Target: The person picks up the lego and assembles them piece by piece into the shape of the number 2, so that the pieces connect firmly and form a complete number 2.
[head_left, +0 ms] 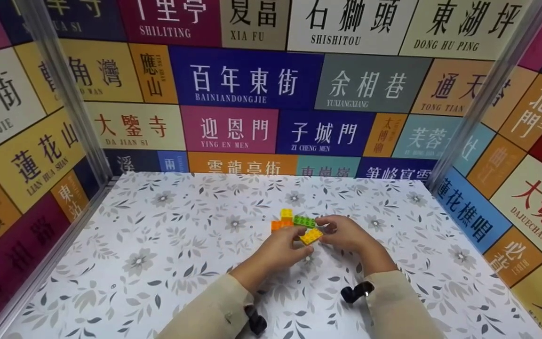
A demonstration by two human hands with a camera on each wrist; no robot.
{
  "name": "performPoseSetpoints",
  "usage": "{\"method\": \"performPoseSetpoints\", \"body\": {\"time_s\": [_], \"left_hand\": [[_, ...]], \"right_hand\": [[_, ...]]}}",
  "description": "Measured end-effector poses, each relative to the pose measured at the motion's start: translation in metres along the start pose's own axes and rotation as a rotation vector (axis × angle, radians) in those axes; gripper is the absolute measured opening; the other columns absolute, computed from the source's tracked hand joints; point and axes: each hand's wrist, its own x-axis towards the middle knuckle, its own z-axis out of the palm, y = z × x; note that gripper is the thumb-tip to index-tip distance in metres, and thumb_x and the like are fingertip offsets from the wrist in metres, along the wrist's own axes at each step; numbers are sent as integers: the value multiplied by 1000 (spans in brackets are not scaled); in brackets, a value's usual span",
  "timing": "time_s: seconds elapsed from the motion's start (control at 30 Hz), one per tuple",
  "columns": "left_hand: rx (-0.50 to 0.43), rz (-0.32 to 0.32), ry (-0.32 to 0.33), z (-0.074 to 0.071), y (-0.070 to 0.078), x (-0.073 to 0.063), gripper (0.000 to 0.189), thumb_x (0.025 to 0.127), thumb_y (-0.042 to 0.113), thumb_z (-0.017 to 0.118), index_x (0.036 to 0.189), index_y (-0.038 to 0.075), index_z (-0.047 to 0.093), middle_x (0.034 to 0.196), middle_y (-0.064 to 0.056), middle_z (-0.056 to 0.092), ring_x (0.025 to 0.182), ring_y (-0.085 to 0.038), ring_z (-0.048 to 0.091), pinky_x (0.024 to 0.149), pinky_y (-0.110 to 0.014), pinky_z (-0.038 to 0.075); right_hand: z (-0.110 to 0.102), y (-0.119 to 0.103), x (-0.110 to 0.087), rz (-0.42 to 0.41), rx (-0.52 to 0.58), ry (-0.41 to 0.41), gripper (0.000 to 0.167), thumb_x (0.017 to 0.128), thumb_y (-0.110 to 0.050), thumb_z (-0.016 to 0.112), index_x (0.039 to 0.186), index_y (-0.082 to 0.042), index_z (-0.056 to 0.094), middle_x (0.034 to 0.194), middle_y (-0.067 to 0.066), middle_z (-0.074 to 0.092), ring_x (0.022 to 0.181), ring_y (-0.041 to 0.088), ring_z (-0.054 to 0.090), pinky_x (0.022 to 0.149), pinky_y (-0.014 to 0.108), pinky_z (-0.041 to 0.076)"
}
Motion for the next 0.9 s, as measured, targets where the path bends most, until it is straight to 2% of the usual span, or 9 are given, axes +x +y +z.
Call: {"method": "performPoseSetpoints", "body": {"time_s": [0.17,0.3,0.43,0.57,0.63,0.8,0.9], "left_hand": [[44,-13,-36,3,0,1,62,102,39,72,154,9,56,146,-11,68,132,-26,66,115,-48,52],[74,-26,-59,4,0,1,63,102,41,72,155,11,55,143,-9,70,130,-22,66,115,-46,52],[78,-14,-74,5,-1,0,59,101,40,73,151,12,60,121,-5,74,107,-18,67,101,-41,55],[67,-3,-88,4,-2,-1,59,100,39,74,150,12,61,102,1,68,91,-17,59,91,-39,52],[54,-13,-92,4,-3,-2,60,99,40,75,151,12,60,101,5,67,91,-15,59,91,-37,51],[30,-13,-95,4,-4,-1,57,99,40,75,146,12,64,97,4,66,88,-16,58,86,-36,50],[23,-22,-92,4,-4,-1,58,99,40,75,148,12,63,104,2,69,93,-15,59,92,-37,51]], "right_hand": [[2,0,0,0,-4,15,51,95,-11,78,145,-16,67,146,10,68,132,35,65,113,56,52],[4,0,0,-4,-6,19,49,94,-10,79,142,-14,69,142,11,70,129,34,67,114,56,52],[5,-1,1,9,-1,8,49,94,-10,79,141,-12,69,137,11,72,127,31,68,113,54,52],[6,-2,2,9,-6,4,48,94,-9,80,141,-11,69,135,10,72,126,30,67,114,54,51],[6,-2,3,14,-13,4,47,94,-9,80,140,-11,70,135,10,72,126,30,68,114,53,51],[7,-2,6,37,-34,0,46,93,-8,80,139,-11,71,132,9,72,123,27,69,112,51,54],[7,-2,6,41,-37,3,44,92,-7,81,135,-11,73,129,9,72,119,25,69,110,50,55]]}}
